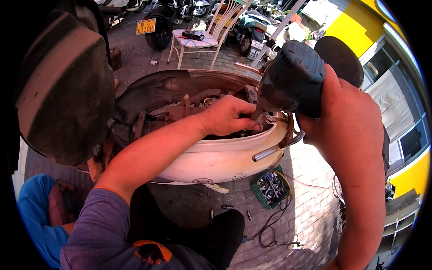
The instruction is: The person uses a screwdriver and an electric drill to remove fasteners and internal components from a scooter. They handle wires and a large electronic module located inside the chassis.
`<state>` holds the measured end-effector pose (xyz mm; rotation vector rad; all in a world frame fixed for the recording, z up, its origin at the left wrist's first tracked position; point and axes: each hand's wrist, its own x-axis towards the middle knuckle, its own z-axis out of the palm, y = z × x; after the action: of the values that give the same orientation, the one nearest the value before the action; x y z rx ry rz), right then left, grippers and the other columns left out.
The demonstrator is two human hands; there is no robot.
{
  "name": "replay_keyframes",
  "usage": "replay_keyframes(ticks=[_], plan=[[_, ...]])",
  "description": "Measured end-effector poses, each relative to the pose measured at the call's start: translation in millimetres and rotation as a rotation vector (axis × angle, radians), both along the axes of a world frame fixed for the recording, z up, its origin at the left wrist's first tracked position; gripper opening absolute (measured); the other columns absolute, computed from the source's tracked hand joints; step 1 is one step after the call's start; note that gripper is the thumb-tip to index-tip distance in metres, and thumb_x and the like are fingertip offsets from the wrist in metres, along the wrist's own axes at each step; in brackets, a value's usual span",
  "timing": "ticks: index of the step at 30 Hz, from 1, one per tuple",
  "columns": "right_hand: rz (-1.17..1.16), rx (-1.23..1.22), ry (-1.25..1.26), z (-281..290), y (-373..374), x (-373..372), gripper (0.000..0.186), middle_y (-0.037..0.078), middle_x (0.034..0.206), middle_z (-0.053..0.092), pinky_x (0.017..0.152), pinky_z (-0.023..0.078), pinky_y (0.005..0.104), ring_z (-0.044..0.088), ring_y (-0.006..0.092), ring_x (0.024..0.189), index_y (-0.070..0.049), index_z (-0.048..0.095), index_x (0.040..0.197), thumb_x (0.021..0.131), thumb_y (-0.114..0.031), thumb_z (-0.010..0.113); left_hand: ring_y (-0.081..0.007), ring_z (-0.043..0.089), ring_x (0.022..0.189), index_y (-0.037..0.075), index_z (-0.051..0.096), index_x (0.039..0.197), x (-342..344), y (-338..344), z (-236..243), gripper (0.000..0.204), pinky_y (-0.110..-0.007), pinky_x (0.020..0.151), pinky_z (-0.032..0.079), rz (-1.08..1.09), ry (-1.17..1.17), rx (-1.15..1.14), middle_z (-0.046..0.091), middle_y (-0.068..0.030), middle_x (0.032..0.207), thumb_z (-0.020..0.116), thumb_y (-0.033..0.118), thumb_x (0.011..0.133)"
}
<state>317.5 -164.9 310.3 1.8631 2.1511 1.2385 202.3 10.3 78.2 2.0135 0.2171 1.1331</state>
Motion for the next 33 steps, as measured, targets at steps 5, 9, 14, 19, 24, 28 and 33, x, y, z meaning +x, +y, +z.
replay_keyframes(ticks=[5, 9, 14, 19, 24, 28, 33], plan=[[-0.052, -0.02, 0.073, 2, 0, 5, 0.072, 0.018, 0.099, 0.078, 0.082, 0.062, 0.0497, 0.076, 0.0422, 0.095, -0.011, 0.061, 0.138, 0.074, -0.022, 0.093, -0.006, 0.052, 0.076, 0.002, 0.078, 0.106, 3, 1, -1, 0.027, -0.032, 0.07, 0.048, -0.049, -0.052, -0.062, 0.068, -0.0045, 0.077, 0.088, 0.025, 0.095], [-0.063, -0.023, 0.09, -1, 0, 2, 0.071, 0.02, 0.098, 0.078, 0.083, 0.062, 0.0505, 0.076, 0.0421, 0.095, -0.009, 0.062, 0.136, 0.074, -0.022, 0.094, -0.0049, 0.054, 0.077, 0.003, 0.079, 0.108, 1, 2, -3, 0.027, -0.031, 0.072, 0.049, -0.059, -0.053, -0.085, 0.071, -0.0035, 0.079, 0.088, 0.025, 0.094], [-0.105, -0.026, 0.065, 2, -4, 0, 0.069, 0.02, 0.101, 0.078, 0.085, 0.062, 0.05, 0.076, 0.0414, 0.097, -0.008, 0.063, 0.135, 0.075, -0.022, 0.094, -0.0046, 0.055, 0.078, 0.004, 0.08, 0.109, 0, -1, 3, 0.026, -0.03, 0.073, 0.05, -0.04, -0.011, -0.066, 0.072, -0.0035, 0.081, 0.088, 0.023, 0.093], [-0.079, -0.048, 0.059, 3, -4, -8, 0.067, 0.018, 0.105, 0.078, 0.086, 0.062, 0.0495, 0.076, 0.0411, 0.098, -0.008, 0.062, 0.134, 0.075, -0.02, 0.092, -0.0059, 0.054, 0.076, 0.004, 0.079, 0.107, 0, 2, -1, 0.026, -0.031, 0.072, 0.049, -0.022, -0.006, -0.069, 0.07, -0.0038, 0.079, 0.089, 0.024, 0.093], [-0.071, -0.043, 0.052, 3, -2, -9, 0.066, 0.017, 0.105, 0.078, 0.085, 0.061, 0.0502, 0.076, 0.0415, 0.098, -0.008, 0.062, 0.134, 0.075, -0.017, 0.091, -0.0062, 0.053, 0.075, 0.003, 0.078, 0.106, 1, 3, -2, 0.03, -0.031, 0.07, 0.048, -0.021, -0.001, -0.056, 0.068, -0.0037, 0.077, 0.09, 0.027, 0.093], [-0.027, -0.044, 0.056, 2, -1, 0, 0.069, 0.017, 0.103, 0.077, 0.083, 0.061, 0.0504, 0.075, 0.0425, 0.096, -0.008, 0.062, 0.137, 0.075, -0.017, 0.091, -0.0065, 0.051, 0.075, 0.002, 0.076, 0.103, 3, 2, -1, 0.033, -0.032, 0.069, 0.047, -0.031, -0.01, -0.023, 0.066, -0.0038, 0.076, 0.091, 0.029, 0.092], [0.009, -0.035, 0.097, 1, -8, 1, 0.073, 0.017, 0.101, 0.077, 0.081, 0.061, 0.0506, 0.075, 0.043, 0.096, -0.011, 0.062, 0.138, 0.072, -0.015, 0.094, -0.0061, 0.051, 0.075, 0.001, 0.075, 0.101, 4, 2, -2, 0.031, -0.031, 0.068, 0.046, -0.042, -0.075, -0.005, 0.065, -0.0022, 0.076, 0.092, 0.024, 0.09]])
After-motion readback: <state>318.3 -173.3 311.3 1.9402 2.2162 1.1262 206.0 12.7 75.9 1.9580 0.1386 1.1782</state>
